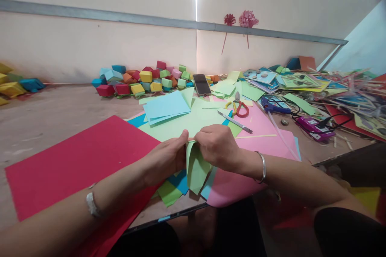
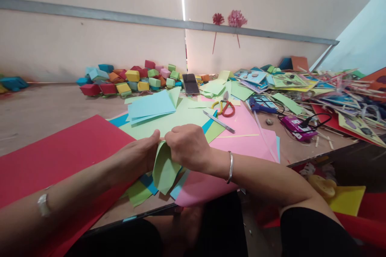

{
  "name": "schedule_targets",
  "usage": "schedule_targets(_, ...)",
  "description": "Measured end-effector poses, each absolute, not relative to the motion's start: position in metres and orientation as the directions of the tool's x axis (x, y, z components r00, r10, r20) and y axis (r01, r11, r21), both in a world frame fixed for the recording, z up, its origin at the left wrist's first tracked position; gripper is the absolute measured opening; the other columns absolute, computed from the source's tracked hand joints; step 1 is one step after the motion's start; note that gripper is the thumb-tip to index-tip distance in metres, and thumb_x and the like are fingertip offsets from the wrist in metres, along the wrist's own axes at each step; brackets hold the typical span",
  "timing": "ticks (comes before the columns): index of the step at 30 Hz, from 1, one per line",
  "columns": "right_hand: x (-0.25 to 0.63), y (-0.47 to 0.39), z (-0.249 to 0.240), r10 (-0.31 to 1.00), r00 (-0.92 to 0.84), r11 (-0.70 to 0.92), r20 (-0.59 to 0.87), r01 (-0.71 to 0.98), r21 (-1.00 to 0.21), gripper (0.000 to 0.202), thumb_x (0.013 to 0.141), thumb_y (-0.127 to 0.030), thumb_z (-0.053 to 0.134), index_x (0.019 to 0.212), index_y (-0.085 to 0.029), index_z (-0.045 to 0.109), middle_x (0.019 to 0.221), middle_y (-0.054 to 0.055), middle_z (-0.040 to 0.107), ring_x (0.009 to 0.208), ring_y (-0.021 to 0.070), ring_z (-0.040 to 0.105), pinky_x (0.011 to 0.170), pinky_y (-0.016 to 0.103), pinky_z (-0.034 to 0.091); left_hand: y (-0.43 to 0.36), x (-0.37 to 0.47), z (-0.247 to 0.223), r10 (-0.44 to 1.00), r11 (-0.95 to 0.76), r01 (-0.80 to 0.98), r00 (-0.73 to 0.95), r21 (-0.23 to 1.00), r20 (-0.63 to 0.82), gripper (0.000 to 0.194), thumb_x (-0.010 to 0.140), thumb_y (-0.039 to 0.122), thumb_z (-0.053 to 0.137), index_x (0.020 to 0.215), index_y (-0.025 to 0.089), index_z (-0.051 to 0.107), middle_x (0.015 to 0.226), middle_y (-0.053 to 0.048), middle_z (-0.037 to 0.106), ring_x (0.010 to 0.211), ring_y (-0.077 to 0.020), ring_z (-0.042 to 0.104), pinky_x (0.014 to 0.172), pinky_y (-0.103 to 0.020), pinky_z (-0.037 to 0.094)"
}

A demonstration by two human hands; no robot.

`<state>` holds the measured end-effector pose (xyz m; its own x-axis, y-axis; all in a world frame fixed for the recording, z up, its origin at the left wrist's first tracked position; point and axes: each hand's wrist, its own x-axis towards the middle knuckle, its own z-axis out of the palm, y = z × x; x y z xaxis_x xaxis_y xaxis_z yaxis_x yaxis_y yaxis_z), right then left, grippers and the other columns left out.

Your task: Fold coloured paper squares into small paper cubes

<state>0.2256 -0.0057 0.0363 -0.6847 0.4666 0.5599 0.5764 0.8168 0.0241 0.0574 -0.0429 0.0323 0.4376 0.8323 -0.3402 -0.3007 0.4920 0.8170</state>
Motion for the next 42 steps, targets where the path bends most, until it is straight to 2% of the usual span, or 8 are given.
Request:
schedule_targets(11,0.219,0.008,0.036,0.542,-0.728,0.809,0.420,0.587,-0.027,0.018,0.091,-0.015,0.049,0.089,-0.014,0.067,0.075,0.005,0.064,0.064,0.0142,0.049,0.058,0.028,0.025,-0.039,0.060,0.033,0.862,0.502,-0.305,0.252,0.809,-0.440,0.031,0.094,0.042,0.056,0.089,0.015,0.069,0.081,-0.010,0.075,0.071,-0.0209,0.071,0.065,-0.031,0.059)
schedule_targets(17,0.220,0.005,0.039,0.581,-0.733,0.792,0.355,0.609,-0.038,0.018,0.086,-0.009,0.053,0.071,-0.015,0.063,0.066,0.003,0.062,0.059,0.0129,0.047,0.056,0.028,0.023,-0.041,0.058,0.033,0.811,0.569,-0.257,0.329,0.781,-0.483,0.041,0.091,0.052,0.057,0.093,0.013,0.071,0.083,-0.012,0.075,0.077,-0.0258,0.072,0.071,-0.037,0.059)
schedule_targets(22,0.222,0.008,0.046,0.729,-0.610,0.677,0.311,0.709,-0.197,0.021,0.090,-0.016,0.050,0.081,-0.013,0.069,0.074,0.007,0.069,0.065,0.0150,0.056,0.060,0.027,0.031,-0.040,0.059,0.039,0.815,0.572,-0.310,0.317,0.759,-0.485,0.051,0.094,0.059,0.047,0.095,0.014,0.072,0.083,-0.012,0.076,0.077,-0.0252,0.073,0.071,-0.036,0.060)
schedule_targets(27,0.223,0.017,0.045,0.827,-0.489,0.561,0.277,0.749,-0.352,0.029,0.087,-0.017,0.054,0.114,-0.017,0.066,0.076,0.002,0.070,0.066,0.0153,0.057,0.059,0.025,0.032,-0.033,0.059,0.046,0.855,0.516,-0.420,0.199,0.746,-0.479,0.039,0.100,0.040,0.041,0.101,0.014,0.070,0.089,-0.011,0.076,0.075,-0.0202,0.073,0.066,-0.029,0.059)
schedule_targets(29,0.223,0.020,0.045,0.838,-0.483,0.544,0.254,0.768,-0.338,0.018,0.091,-0.023,0.053,0.098,-0.018,0.068,0.072,0.002,0.067,0.063,0.0146,0.054,0.056,0.026,0.028,-0.031,0.057,0.046,0.884,0.460,-0.452,0.145,0.765,-0.445,0.034,0.099,0.033,0.042,0.098,0.014,0.069,0.084,-0.011,0.074,0.072,-0.0181,0.071,0.063,-0.026,0.058)
schedule_targets(32,0.223,0.022,0.045,0.845,-0.475,0.534,0.246,0.781,-0.325,0.033,0.095,-0.033,0.050,0.069,-0.017,0.063,0.063,0.002,0.060,0.059,0.0127,0.048,0.054,0.027,0.023,-0.031,0.054,0.045,0.937,0.326,-0.460,0.044,0.826,-0.346,0.020,0.093,0.026,0.051,0.094,0.014,0.067,0.082,-0.010,0.071,0.073,-0.0156,0.068,0.066,-0.023,0.056)
schedule_targets(38,0.221,0.019,0.041,0.840,-0.434,0.541,0.326,0.718,-0.437,0.027,0.088,-0.023,0.053,0.062,-0.017,0.056,0.056,-0.002,0.051,0.054,0.0098,0.039,0.053,0.026,0.022,-0.039,0.057,0.038,0.993,-0.111,0.077,-0.041,0.991,0.114,0.053,0.071,0.043,0.075,0.113,0.016,0.061,0.103,-0.008,0.065,0.092,-0.0229,0.062,0.072,-0.030,0.051)
schedule_targets(42,0.215,0.008,0.035,0.807,-0.488,0.591,0.333,0.682,-0.431,0.016,0.086,-0.023,0.055,0.071,-0.018,0.056,0.058,-0.003,0.053,0.054,0.0105,0.042,0.054,0.025,0.024,-0.041,0.058,0.034,0.982,-0.164,0.299,-0.043,0.940,0.186,0.047,0.070,0.031,0.072,0.114,0.019,0.058,0.105,-0.007,0.063,0.092,-0.0233,0.059,0.076,-0.033,0.048)
